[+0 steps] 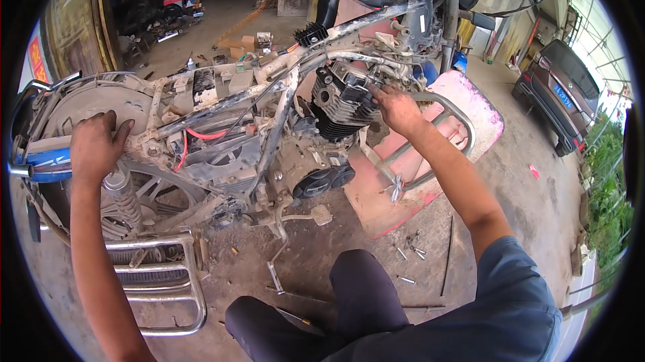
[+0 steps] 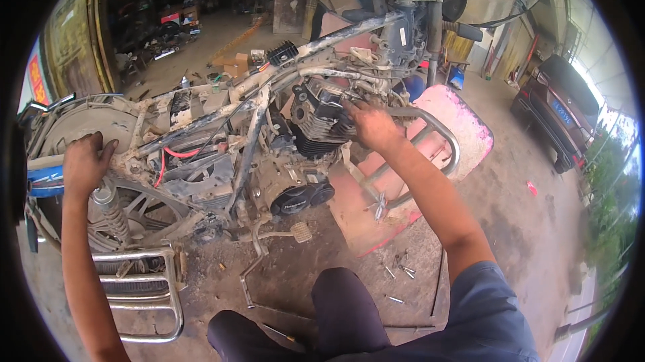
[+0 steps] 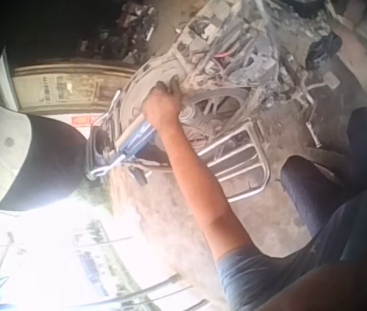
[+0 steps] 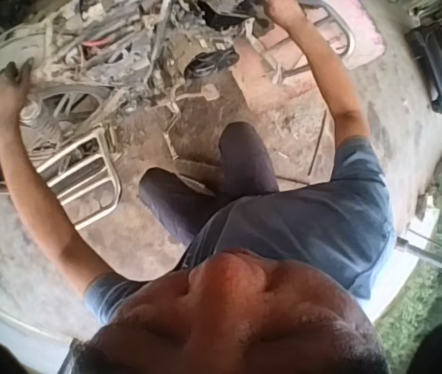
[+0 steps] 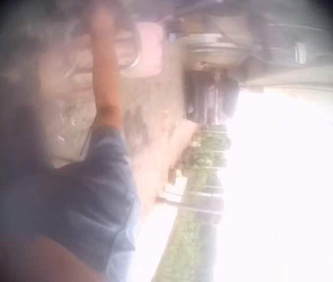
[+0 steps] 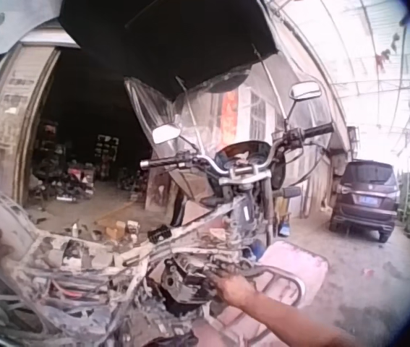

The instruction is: The person assembles a motorcycle engine by installing the cylinder onto the engine block, tightening fasteners, and fitting the cylinder head onto the engine.

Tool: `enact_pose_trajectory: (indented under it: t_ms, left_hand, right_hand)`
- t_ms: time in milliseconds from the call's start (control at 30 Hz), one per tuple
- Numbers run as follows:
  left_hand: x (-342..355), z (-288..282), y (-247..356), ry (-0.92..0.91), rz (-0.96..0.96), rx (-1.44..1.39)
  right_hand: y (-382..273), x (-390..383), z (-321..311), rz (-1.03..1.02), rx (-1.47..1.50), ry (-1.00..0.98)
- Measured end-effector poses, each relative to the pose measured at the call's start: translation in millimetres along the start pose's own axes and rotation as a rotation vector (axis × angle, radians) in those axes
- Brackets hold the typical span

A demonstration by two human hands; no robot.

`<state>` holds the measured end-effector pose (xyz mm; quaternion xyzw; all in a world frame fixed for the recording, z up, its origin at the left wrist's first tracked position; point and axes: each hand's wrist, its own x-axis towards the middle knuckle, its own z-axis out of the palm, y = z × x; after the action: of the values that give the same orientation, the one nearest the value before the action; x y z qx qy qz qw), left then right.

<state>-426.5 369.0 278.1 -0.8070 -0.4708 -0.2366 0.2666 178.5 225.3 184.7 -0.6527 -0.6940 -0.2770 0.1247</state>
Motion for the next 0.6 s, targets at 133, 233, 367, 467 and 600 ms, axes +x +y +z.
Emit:
enact_pose_trajectory:
  t_ms: [133, 233, 367, 467, 600]
  left_hand:
    - [0.5, 0.9, -2.8, 0.0, 0.006, 0.006]
    - [4.4, -2.0, 2.0, -0.039, -0.002, 0.039]
    - [0.9, -0.1, -3.0, 0.02, 0.031, 0.011]
    - [-3.7, 1.1, -11.0, 0.023, 0.012, -0.019]
    - [-1.9, 4.4, -13.2, 0.032, 0.022, -0.061]
  right_hand:
    - [-0.4, -0.3, -6.1, 0.119, 0.218, -0.06]
    - [-0.3, -3.7, -6.7, 0.233, 0.27, -0.099]
    - [-6.5, -11.4, 2.1, 0.331, 0.08, -0.042]
    - [-18.0, 3.7, 1.9, 0.509, -0.016, -0.222]
    - [-18.4, 13.7, -3.4, 0.651, -0.039, -0.363]
